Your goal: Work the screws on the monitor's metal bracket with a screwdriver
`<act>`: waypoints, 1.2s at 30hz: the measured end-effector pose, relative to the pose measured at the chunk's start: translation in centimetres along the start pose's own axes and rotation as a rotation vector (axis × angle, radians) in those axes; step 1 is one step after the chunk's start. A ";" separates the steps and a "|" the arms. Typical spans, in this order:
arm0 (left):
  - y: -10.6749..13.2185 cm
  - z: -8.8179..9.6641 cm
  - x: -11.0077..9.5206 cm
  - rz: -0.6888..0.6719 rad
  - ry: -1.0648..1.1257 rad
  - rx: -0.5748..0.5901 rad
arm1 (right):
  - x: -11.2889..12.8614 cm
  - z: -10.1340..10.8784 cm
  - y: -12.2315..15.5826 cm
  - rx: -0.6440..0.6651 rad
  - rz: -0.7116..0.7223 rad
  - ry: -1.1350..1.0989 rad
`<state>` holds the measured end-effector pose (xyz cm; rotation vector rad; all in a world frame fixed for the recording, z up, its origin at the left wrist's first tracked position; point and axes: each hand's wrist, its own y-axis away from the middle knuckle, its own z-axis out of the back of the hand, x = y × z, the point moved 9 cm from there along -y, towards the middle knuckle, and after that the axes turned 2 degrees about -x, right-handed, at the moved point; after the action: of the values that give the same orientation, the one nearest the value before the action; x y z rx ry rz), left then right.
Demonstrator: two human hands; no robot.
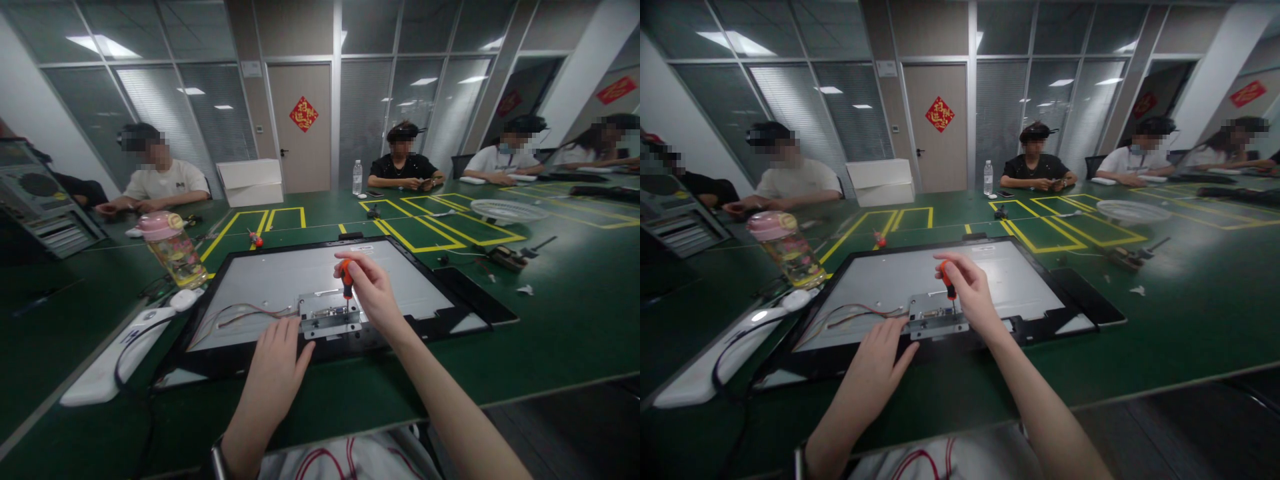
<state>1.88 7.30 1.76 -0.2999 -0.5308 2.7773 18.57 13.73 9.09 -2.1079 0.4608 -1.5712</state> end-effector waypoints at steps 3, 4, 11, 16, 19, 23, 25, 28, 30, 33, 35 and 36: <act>0.0 0.0 0.1 0.000 0.000 -0.006 | 0.1 -0.1 0.0 -0.005 0.006 -0.052; 0.0 0.0 0.1 -0.001 0.001 -0.009 | 0.2 -0.1 0.0 -0.018 0.021 -0.058; 0.0 0.0 0.1 -0.005 0.009 -0.024 | 0.0 0.5 0.0 -0.063 -0.005 0.011; 0.1 0.1 0.1 -0.004 0.006 -0.040 | 0.3 0.4 -0.2 -0.043 0.043 -0.058; 0.1 0.0 0.2 -0.004 0.000 -0.042 | 0.6 0.6 -0.2 -0.059 0.072 -0.058; 0.1 -0.1 0.1 -0.005 -0.001 -0.029 | 0.8 1.2 -0.1 -0.096 0.095 0.059; 0.1 -0.1 0.1 -0.003 0.000 -0.020 | 0.7 1.2 -0.1 -0.088 0.066 0.088; 0.2 0.0 0.1 -0.003 -0.002 -0.030 | 0.7 1.1 -0.1 -0.077 0.052 0.062; 0.2 0.1 0.1 -0.007 -0.006 -0.037 | 0.9 1.0 -0.1 -0.076 0.069 0.016; 0.1 0.0 0.1 -0.009 -0.008 -0.021 | 1.1 1.1 -0.1 -0.089 0.104 -0.002; 0.1 0.0 0.1 -0.006 -0.008 -0.014 | 1.3 1.4 -0.1 -0.117 0.126 0.037; 0.1 0.0 0.1 -0.005 -0.008 -0.015 | 1.2 1.5 0.0 -0.129 0.130 0.062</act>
<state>1.74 7.26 1.71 -0.2908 -0.5543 2.7721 20.38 13.37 9.75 -2.0812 0.7232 -1.5729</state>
